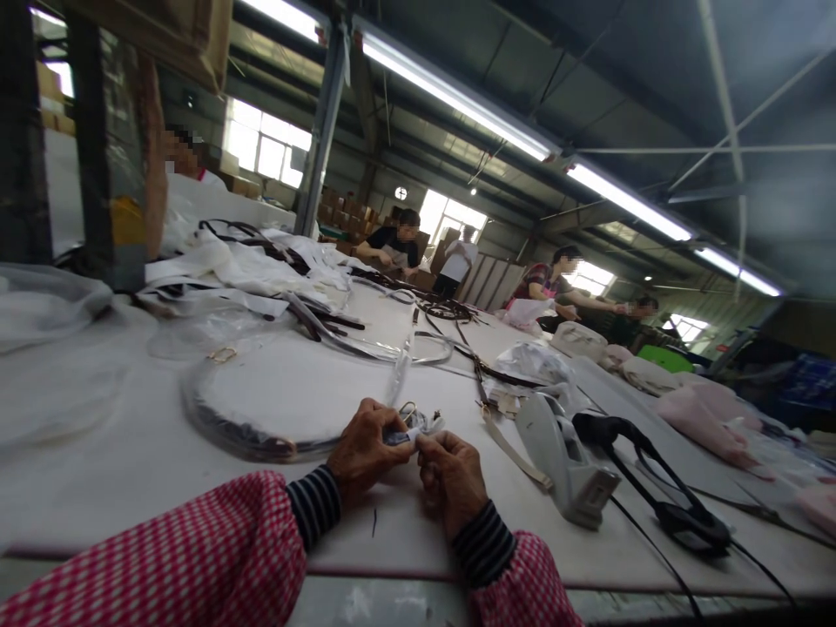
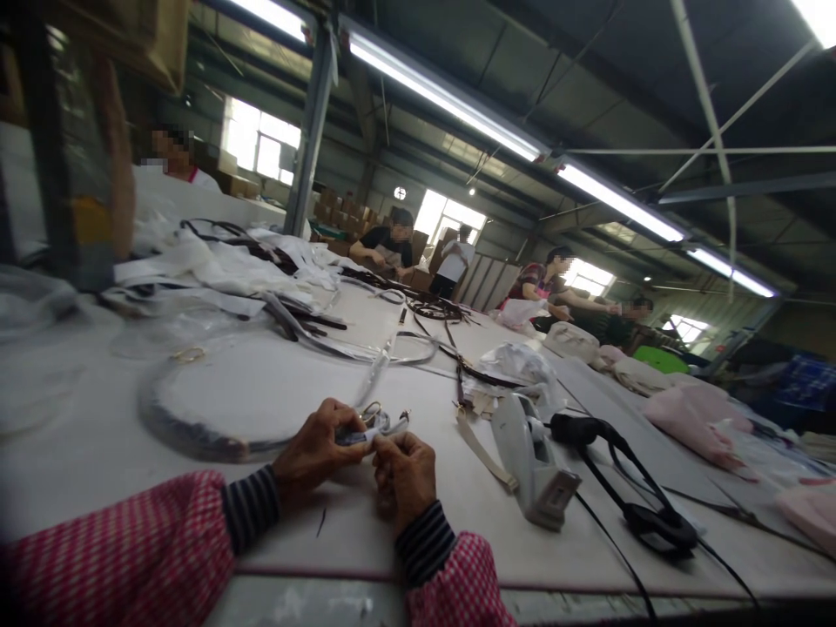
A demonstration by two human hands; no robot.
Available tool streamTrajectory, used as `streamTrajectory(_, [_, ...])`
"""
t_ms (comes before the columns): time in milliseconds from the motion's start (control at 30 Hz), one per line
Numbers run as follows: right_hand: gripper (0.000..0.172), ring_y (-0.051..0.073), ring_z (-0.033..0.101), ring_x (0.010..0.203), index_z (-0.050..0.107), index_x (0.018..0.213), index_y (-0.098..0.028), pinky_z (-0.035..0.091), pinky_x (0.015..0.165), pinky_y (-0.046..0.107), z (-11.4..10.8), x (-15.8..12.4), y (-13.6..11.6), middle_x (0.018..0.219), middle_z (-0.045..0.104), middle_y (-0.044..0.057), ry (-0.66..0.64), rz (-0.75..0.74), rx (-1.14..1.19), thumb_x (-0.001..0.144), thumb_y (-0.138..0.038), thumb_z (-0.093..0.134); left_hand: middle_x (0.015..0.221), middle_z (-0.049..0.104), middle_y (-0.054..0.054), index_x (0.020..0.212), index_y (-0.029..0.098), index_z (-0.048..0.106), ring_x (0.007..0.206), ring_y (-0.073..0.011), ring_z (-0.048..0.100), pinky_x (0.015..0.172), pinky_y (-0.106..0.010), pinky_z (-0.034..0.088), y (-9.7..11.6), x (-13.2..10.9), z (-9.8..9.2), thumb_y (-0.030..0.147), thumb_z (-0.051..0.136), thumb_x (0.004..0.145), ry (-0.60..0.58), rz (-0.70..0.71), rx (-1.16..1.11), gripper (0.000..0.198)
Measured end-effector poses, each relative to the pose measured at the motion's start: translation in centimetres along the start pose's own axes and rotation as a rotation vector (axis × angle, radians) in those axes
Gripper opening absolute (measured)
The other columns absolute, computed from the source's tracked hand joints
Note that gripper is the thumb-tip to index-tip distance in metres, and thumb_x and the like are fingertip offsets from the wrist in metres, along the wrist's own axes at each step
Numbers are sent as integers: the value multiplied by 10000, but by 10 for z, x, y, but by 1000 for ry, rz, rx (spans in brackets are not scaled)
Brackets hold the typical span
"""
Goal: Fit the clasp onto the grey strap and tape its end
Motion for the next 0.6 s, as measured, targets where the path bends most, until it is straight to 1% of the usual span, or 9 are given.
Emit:
streamTrajectory(67, [482,47,400,317,550,632,-169,235,286,151,1,2,0,466,556,-45,-9,1,-16,550,-516,875,958,547,-52,826,162,722,928,-242,575,854,-351,459,1,0,0,400,711,702,-6,-6,-2,268])
streamTrajectory(167, [477,49,358,287,546,621,-178,223,272,164,3,3,1,415,524,-52,-12,15,-36,560,-543,846,951,554,-54,814,164,722,908,-248,578,841,-356,457,3,-1,-2,439,692,697,-16,-26,-4,301])
streamTrajectory(233, [461,52,355,283,552,629,-181,220,271,165,5,3,1,403,517,-53,6,9,-42,575,-548,827,945,574,-59,807,169,725,924,-263,585,855,-368,453,2,0,-4,457,683,698,-21,-32,4,310])
streamTrajectory(333, [440,51,368,290,535,605,-186,207,272,163,10,3,-2,408,518,-50,22,-13,-43,578,-532,806,927,625,-69,786,183,728,966,-298,592,876,-392,444,-3,4,-6,483,671,708,-23,-17,31,315])
streamTrajectory(400, [432,53,363,283,523,585,-190,196,267,171,13,6,-4,405,517,-48,26,-15,-44,568,-520,801,909,652,-71,780,194,729,964,-315,601,863,-404,446,-9,8,-8,527,669,716,-28,-15,47,345])
streamTrajectory(500, [426,55,373,282,536,589,-182,191,266,180,17,11,-5,440,562,-27,23,-3,-41,549,-505,811,900,673,-73,798,204,738,956,-332,609,848,-417,453,-16,12,-10,604,673,712,-39,-28,72,414])
streamTrajectory(600, [441,63,408,295,551,604,-174,206,267,181,17,17,-4,487,613,1,10,22,-50,534,-508,830,887,676,-73,803,204,743,946,-334,608,841,-418,451,-14,12,-13,606,678,703,-6,-32,86,419])
Point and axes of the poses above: each hand's wrist, its own x-axis towards the middle knuckle, its own z-axis out of the palm, y = z × x, the point moved 2 cm from there along x, towards the middle knuckle
